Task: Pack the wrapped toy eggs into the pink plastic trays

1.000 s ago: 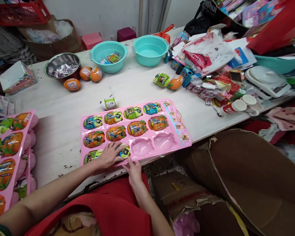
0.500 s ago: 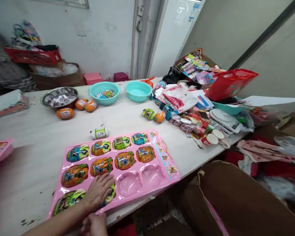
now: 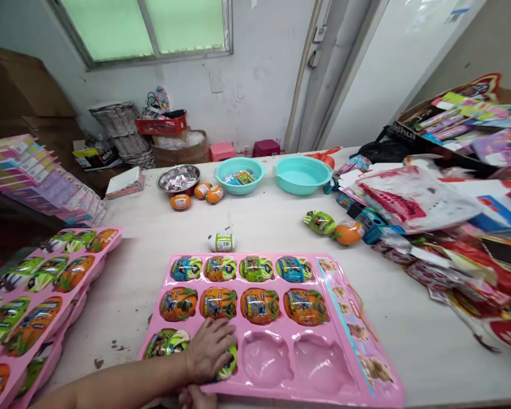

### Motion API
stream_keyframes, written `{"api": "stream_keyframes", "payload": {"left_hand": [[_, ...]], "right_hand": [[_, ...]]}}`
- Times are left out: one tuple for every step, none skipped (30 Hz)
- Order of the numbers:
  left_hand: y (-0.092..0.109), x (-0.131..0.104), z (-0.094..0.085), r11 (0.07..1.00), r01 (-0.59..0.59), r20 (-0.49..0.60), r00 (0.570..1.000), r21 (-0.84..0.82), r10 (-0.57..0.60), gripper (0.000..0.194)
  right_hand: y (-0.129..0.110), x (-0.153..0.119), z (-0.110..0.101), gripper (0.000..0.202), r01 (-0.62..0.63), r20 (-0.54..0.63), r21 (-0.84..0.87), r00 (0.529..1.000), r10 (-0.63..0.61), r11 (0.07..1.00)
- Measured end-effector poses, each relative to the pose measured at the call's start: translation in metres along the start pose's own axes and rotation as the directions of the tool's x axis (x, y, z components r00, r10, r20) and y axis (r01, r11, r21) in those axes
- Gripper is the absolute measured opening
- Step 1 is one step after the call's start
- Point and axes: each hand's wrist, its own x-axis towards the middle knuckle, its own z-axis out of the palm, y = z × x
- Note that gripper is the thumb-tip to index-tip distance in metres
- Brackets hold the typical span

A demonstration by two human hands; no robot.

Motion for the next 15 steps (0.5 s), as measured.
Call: {"api": "stream_keyframes", "payload": {"left_hand": [[0.0, -0.002, -0.001, 1.0, -0.004, 0.013, 1.0, -0.016, 0.004, 0.039], [-0.001, -0.001, -0.003, 0.999, -0.005, 0.013, 1.0, -0.036, 0.005, 0.042], [-0.003, 0.002, -0.007, 0.998, -0.007, -0.006, 1.0, -0.059, 0.006, 0.044], [-0.007, 0.008, -0.015, 0.996, -0.007, -0.044, 0.999, -0.084, 0.004, 0.044], [-0.014, 0.019, -0.026, 0.995, -0.003, -0.095, 0.995, -0.103, -0.006, 0.043], [-0.023, 0.034, -0.04, 0.994, 0.017, -0.147, 0.989, -0.11, -0.033, 0.042], [-0.034, 0.054, -0.057, 0.993, 0.061, -0.195, 0.978, -0.101, -0.08, 0.04], [-0.047, 0.078, -0.076, 0.989, 0.125, -0.214, 0.967, -0.077, -0.139, 0.039], [-0.062, 0.104, -0.094, 0.973, 0.229, -0.209, 0.95, -0.03, -0.23, 0.041], [-0.078, 0.132, -0.111, 0.936, 0.351, -0.192, 0.92, 0.021, -0.34, 0.046], [-0.094, 0.159, -0.124, 0.901, 0.428, -0.106, 0.901, 0.064, -0.421, 0.056], [-0.109, 0.184, -0.133, 0.88, 0.466, 0.03, 0.882, 0.091, -0.47, 0.068], [-0.122, 0.205, -0.139, 0.869, 0.485, 0.112, 0.862, 0.1, -0.495, 0.076], [-0.132, 0.223, -0.142, 0.865, 0.492, 0.191, 0.843, 0.1, -0.502, 0.083], [-0.139, 0.237, -0.144, 0.864, 0.494, 0.236, 0.832, 0.092, -0.501, 0.084]], "right_hand": [[0.008, -0.011, -0.009, 0.042, -0.061, -0.008, 0.011, 0.998, 0.061, 0.998], [0.014, -0.022, -0.019, 0.045, -0.122, -0.005, 0.035, 0.992, 0.122, 0.992], [0.017, -0.032, -0.028, 0.047, -0.173, 0.006, 0.055, 0.985, 0.173, 0.983], [0.018, -0.042, -0.037, 0.048, -0.206, 0.017, 0.056, 0.979, 0.205, 0.977], [0.017, -0.051, -0.047, 0.048, -0.217, 0.027, 0.04, 0.976, 0.216, 0.975], [0.015, -0.059, -0.057, 0.048, -0.202, 0.024, 0.016, 0.979, 0.201, 0.979], [0.011, -0.067, -0.067, 0.049, -0.172, -0.001, -0.007, 0.985, 0.172, 0.985], [0.007, -0.077, -0.076, 0.051, -0.147, -0.051, -0.014, 0.988, 0.146, 0.989], [0.003, -0.086, -0.086, 0.053, -0.13, -0.118, -0.001, 0.985, 0.129, 0.991], [-0.001, -0.096, -0.094, 0.055, -0.111, -0.197, 0.029, 0.974, 0.115, 0.993], [-0.005, -0.107, -0.102, 0.056, -0.091, -0.278, 0.063, 0.955, 0.105, 0.994], [-0.009, -0.117, -0.109, 0.058, -0.068, -0.35, 0.089, 0.932, 0.095, 0.994], [-0.013, -0.126, -0.114, 0.059, -0.039, -0.406, 0.104, 0.91, 0.079, 0.994], [-0.018, -0.134, -0.117, 0.06, -0.001, -0.451, 0.112, 0.891, 0.051, 0.994], [-0.024, -0.14, -0.119, 0.06, 0.042, -0.484, 0.116, 0.875, 0.02, 0.992]]}}
